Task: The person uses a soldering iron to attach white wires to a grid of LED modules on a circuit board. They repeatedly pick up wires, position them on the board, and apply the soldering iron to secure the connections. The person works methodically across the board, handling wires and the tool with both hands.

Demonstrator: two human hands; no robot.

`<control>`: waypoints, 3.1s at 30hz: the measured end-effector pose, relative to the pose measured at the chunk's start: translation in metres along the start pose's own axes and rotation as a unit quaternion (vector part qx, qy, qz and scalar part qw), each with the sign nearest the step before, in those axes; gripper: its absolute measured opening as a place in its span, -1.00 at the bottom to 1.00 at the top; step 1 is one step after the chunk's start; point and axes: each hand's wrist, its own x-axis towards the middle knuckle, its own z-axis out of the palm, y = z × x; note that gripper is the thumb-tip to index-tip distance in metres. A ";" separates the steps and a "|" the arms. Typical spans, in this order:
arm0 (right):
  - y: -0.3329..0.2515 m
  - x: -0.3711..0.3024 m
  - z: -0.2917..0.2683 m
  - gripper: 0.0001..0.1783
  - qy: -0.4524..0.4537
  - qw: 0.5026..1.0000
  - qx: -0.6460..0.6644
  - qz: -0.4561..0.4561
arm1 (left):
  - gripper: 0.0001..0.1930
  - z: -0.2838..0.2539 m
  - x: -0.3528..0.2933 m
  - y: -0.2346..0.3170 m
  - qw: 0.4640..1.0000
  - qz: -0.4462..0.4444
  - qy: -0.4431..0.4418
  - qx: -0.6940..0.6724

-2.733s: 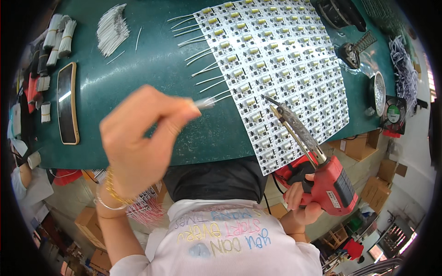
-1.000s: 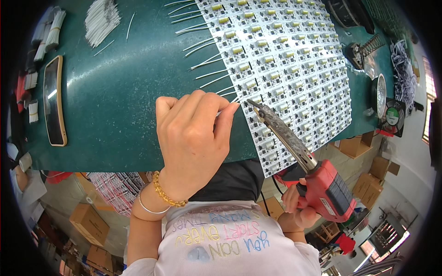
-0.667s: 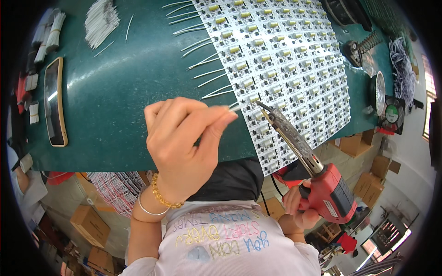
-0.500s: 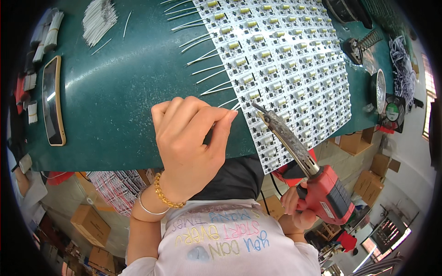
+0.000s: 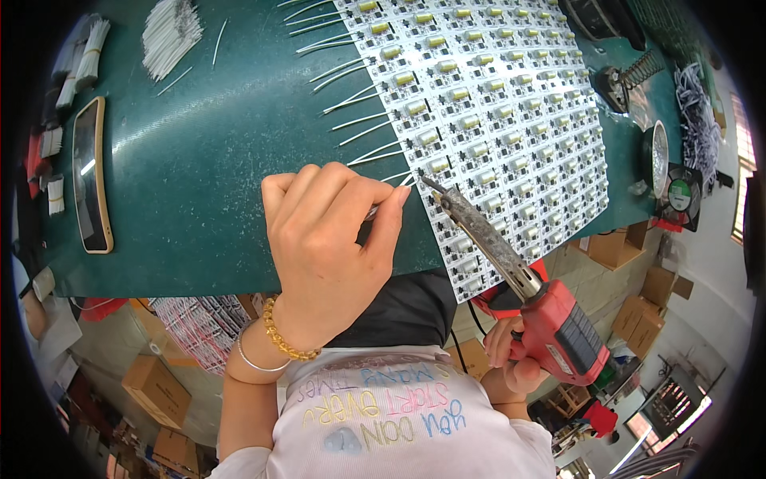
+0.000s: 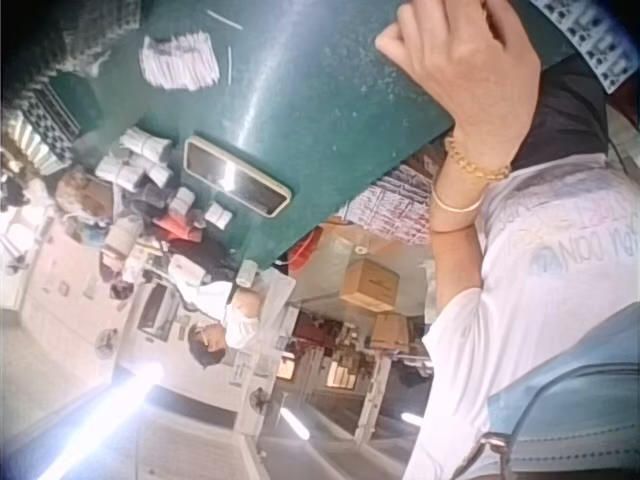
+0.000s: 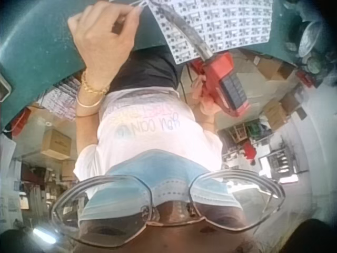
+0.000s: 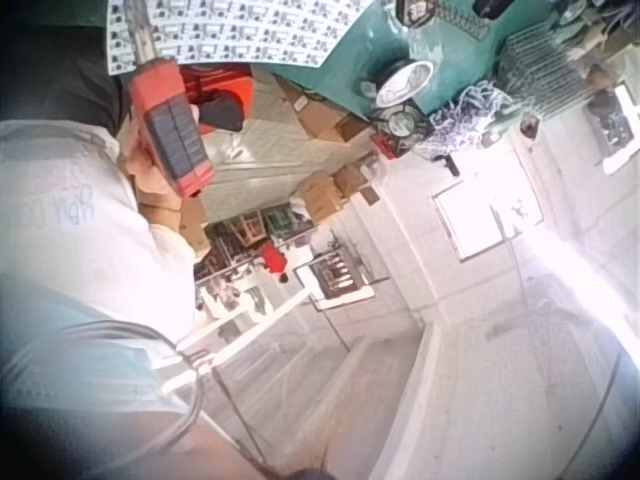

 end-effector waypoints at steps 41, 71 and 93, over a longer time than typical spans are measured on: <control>-0.003 0.007 0.003 -0.09 -0.040 0.998 -0.004 -0.055 | -0.84 0.003 -0.003 -0.001 0.999 0.040 0.023 0.019; 0.003 0.005 0.005 -0.06 -0.005 0.996 -0.015 -0.084 | -0.85 0.004 -0.002 0.000 0.998 0.043 0.034 0.029; -0.001 -0.030 -0.018 -0.58 0.030 0.988 -0.137 0.070 | -0.88 0.002 -0.011 0.005 0.999 0.026 0.012 0.015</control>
